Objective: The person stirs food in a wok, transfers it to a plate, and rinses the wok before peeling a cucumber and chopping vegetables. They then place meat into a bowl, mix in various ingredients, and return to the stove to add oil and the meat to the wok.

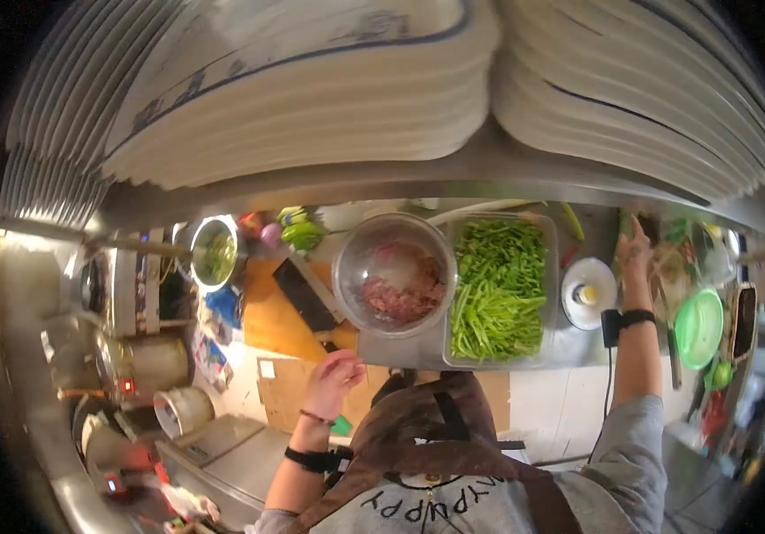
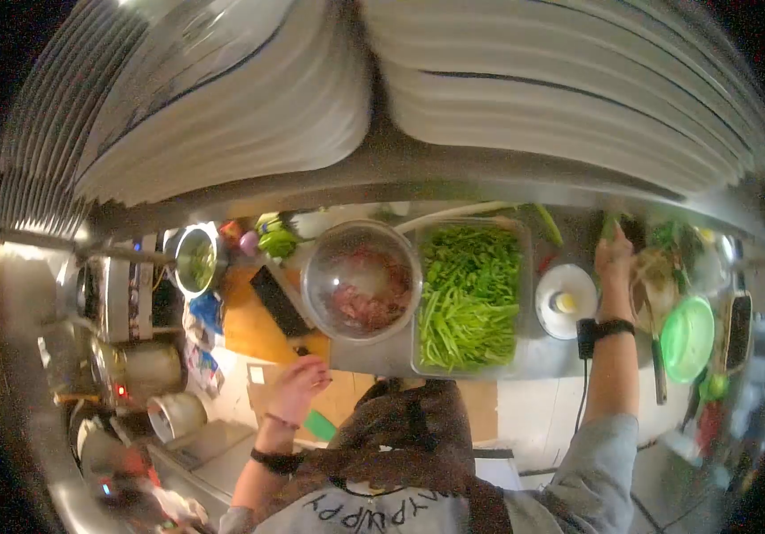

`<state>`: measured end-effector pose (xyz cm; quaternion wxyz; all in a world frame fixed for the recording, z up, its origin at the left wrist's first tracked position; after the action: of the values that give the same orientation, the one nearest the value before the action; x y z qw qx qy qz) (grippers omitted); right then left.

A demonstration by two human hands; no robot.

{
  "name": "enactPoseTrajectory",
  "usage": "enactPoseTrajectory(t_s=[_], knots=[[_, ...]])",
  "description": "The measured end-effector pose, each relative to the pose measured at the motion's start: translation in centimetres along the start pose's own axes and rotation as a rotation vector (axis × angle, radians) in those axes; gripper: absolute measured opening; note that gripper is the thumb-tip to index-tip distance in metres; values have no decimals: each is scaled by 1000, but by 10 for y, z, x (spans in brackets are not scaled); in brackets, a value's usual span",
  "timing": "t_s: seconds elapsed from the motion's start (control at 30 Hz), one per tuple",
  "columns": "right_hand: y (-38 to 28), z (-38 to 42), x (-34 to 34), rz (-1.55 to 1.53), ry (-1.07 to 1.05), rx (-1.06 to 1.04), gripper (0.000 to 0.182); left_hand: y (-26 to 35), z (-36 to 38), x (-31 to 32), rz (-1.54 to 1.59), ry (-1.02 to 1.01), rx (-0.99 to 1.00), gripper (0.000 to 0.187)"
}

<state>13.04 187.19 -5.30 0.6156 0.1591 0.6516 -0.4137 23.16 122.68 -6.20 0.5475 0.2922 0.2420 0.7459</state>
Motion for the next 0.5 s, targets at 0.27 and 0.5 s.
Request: enactPoseTrajectory(t_s=[0.27, 0.5], knots=[[-76, 128, -15, -168, 329, -636, 44, -30, -74, 31, 300, 66, -51, 25], [-118, 252, -2, -530, 107, -571, 33, 25, -38, 10, 332, -145, 62, 19]])
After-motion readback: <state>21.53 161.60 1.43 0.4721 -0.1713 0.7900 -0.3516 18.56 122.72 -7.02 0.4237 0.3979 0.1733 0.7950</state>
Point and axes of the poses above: each hand's wrist, its own z-axis away from the middle knuckle, its own x-axis out of the palm, y = z × x, the point moved 10 cm from there along -z, towards the middle knuckle, and after that the axes turned 4 degrees about y, right-handed, at the moved point
